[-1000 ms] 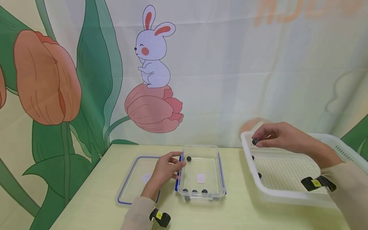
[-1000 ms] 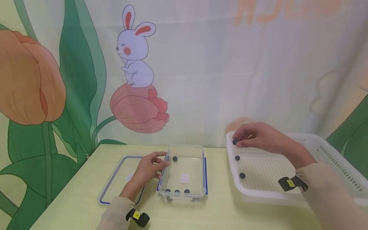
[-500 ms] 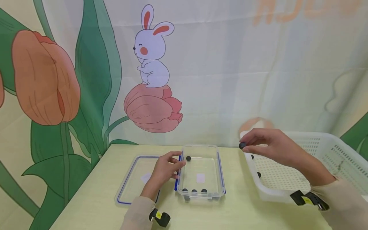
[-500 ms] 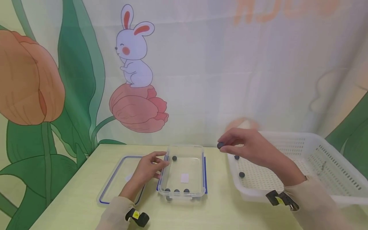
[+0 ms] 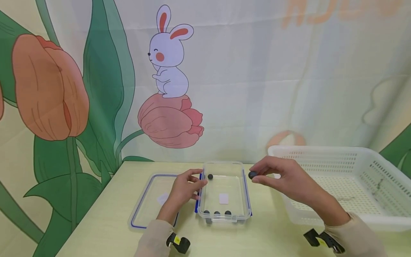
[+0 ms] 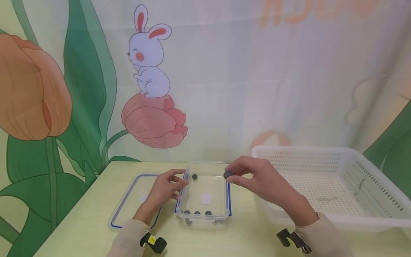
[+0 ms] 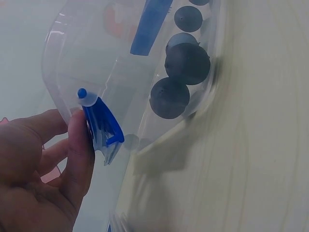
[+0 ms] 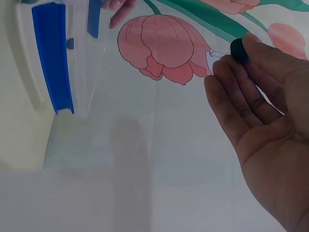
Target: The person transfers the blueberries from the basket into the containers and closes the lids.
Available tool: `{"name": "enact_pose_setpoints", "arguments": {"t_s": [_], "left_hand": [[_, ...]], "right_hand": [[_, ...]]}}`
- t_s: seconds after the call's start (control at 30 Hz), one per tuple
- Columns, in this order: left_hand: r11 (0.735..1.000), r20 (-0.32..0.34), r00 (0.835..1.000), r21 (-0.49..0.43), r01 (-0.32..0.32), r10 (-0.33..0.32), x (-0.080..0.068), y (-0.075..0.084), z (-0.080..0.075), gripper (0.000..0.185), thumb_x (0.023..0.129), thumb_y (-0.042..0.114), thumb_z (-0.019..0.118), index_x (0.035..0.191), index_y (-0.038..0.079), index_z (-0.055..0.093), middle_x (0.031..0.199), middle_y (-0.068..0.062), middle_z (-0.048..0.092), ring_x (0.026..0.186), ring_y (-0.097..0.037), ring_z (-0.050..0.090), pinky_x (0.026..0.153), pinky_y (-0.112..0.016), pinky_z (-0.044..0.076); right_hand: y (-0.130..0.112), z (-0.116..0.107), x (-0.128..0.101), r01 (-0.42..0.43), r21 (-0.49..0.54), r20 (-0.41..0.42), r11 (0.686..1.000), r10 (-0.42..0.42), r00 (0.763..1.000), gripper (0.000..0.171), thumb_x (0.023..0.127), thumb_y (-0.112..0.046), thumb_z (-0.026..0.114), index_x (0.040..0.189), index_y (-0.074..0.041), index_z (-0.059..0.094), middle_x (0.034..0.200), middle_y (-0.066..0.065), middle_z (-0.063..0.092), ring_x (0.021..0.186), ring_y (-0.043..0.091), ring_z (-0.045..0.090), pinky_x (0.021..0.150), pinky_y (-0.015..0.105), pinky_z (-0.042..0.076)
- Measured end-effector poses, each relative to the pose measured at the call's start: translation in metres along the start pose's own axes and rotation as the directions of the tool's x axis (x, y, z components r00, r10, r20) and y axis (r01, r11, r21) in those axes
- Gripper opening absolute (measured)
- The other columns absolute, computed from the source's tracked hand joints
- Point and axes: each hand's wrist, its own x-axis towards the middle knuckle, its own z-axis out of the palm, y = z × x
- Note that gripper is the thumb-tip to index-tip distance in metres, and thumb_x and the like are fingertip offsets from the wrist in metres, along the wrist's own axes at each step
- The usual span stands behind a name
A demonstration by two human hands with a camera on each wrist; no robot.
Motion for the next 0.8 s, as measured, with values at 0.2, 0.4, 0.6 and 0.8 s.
{"name": "enact_pose_setpoints", "arguments": {"t_s": [0.2, 0.4, 0.6, 0.8], "left_hand": [[1.0, 0.0, 1.0, 0.001, 0.004, -0.004, 0.0, 0.001, 0.0, 0.05, 0.097, 0.018, 0.081, 0.145, 0.014, 0.066, 0.107, -0.012, 0.062, 0.081, -0.021, 0.067, 0.063, -0.03, 0.063], [1.0, -0.002, 1.0, 0.0, 0.011, -0.011, 0.001, 0.001, 0.0, 0.05, 0.097, 0.018, 0.081, 0.145, 0.015, 0.066, 0.107, -0.012, 0.062, 0.081, -0.021, 0.067, 0.063, -0.029, 0.063], [1.0, 0.0, 1.0, 0.009, 0.005, -0.005, 0.0, 0.002, 0.0, 0.051, 0.097, 0.018, 0.081, 0.145, 0.014, 0.065, 0.107, -0.012, 0.063, 0.081, -0.021, 0.067, 0.063, -0.03, 0.063], [1.0, 0.0, 1.0, 0.009, 0.006, -0.006, 0.0, 0.002, 0.0, 0.051, 0.097, 0.018, 0.081, 0.145, 0.013, 0.065, 0.107, -0.012, 0.062, 0.082, -0.022, 0.067, 0.063, -0.029, 0.063]], "right_hand": [[0.002, 0.019, 0.0, 0.068, 0.038, -0.013, 0.997, -0.067, 0.998, 0.028, 0.09, -0.002, 0.083, 0.112, -0.018, 0.076, 0.103, -0.009, 0.076, 0.089, 0.012, 0.074, 0.086, 0.026, 0.061], [0.004, 0.034, 0.001, 0.156, 0.027, -0.028, 0.987, -0.156, 0.987, 0.033, 0.087, 0.003, 0.085, 0.112, -0.015, 0.075, 0.103, -0.006, 0.075, 0.088, 0.012, 0.074, 0.083, 0.026, 0.061], [0.007, 0.047, -0.002, 0.089, 0.034, 0.014, 0.995, -0.09, 0.996, 0.025, 0.09, -0.004, 0.085, 0.11, -0.016, 0.075, 0.102, -0.009, 0.075, 0.089, 0.01, 0.073, 0.078, 0.029, 0.063], [0.017, 0.061, -0.008, 0.044, 0.017, 0.148, 0.999, -0.046, 0.988, 0.019, 0.093, -0.008, 0.082, 0.11, -0.01, 0.073, 0.101, -0.005, 0.074, 0.087, 0.007, 0.072, 0.079, 0.03, 0.063]]}}
